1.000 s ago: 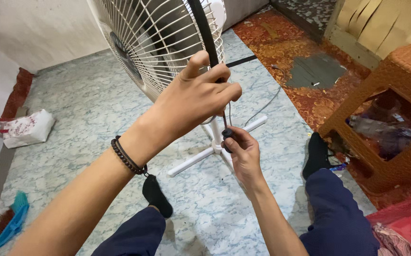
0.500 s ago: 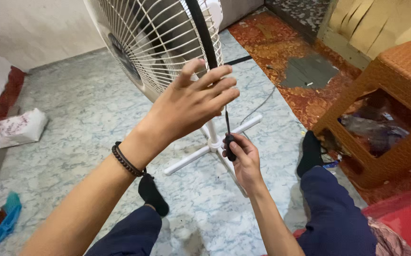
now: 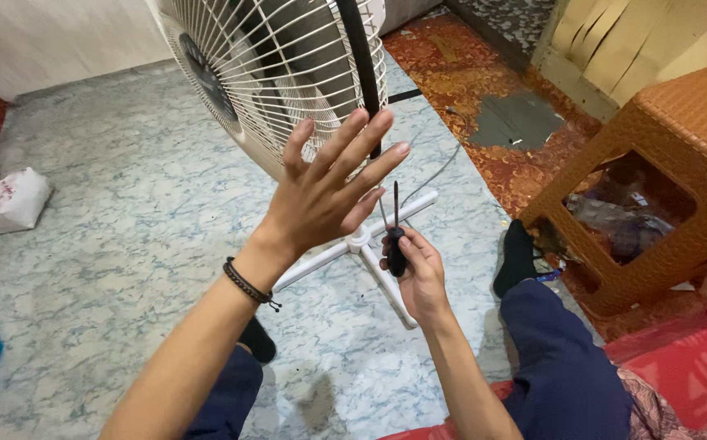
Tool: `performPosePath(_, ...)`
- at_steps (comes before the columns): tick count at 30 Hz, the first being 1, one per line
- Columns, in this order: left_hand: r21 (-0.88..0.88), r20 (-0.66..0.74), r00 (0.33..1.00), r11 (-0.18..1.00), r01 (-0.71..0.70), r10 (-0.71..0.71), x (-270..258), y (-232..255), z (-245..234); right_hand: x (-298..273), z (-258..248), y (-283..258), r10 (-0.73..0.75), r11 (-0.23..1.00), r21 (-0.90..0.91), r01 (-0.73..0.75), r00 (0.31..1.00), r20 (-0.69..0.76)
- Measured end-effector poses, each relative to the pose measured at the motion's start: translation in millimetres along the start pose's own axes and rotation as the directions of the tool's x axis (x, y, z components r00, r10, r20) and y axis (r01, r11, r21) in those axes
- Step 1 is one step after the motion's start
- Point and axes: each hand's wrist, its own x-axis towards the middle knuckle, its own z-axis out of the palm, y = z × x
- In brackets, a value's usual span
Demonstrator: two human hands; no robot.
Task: The person uses a screwdriver to loosen screws on the front grille of a standing electric fan, then removes the front grille and sets it aside. The person then reaches for the central hub nut on the fan blades.
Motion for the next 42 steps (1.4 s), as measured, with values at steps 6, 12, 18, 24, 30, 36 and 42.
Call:
performPosePath(6, -0.326, -0.219, 0.934, 0.924, 0.202, -0.281, -27.3, 17.6, 27.2, -0.3, -3.5, 1.4, 0.007, 1.0, -0.009, -0.007, 1.0, -0.003)
performPosePath(12, -0.465, -0.212, 0.827, 0.798, 0.384, -0.521, -47.3, 41.9, 48.7, -0.1, -5.4, 4.2, 0.016, 0.999, -0.035, -0.017, 1.0, -0.016)
performPosePath(18, -0.567, -0.162, 0.718, 0.659, 0.494, -0.677, -59.5, 83.4, 66.3, -0.8, -8.1, 3.9, 0.017, 0.999, -0.042, -0.017, 1.0, 0.006)
performPosePath(24, -0.653, -0.056, 0.625, 0.502, 0.567, -0.779, -72.8, 123.8, 79.5, 5.3, -34.5, 10.0, 0.042, 0.993, -0.111, -0.047, 0.998, -0.049)
performPosePath(30, -0.718, 0.0, 0.572, 0.398, 0.571, -0.82, -84.2, 135.8, 87.2, 19.6, -101.4, 48.2, 0.023, 0.921, -0.369, -0.124, 0.964, -0.267)
performPosePath(36, -0.767, 0.1, 0.482, 0.241, 0.595, -0.871, -105.1, 150.5, 99.9, 15.2, -211.1, 109.2, -0.18, 0.552, -0.795, -0.253, 0.894, -0.409)
performPosePath(42, -0.764, 0.355, 0.337, -0.063, 0.642, -0.872, -126.3, 162.5, 114.9, -34.5, -275.4, 144.0, -0.256, 0.173, -0.816, -0.552, 0.775, -0.578)
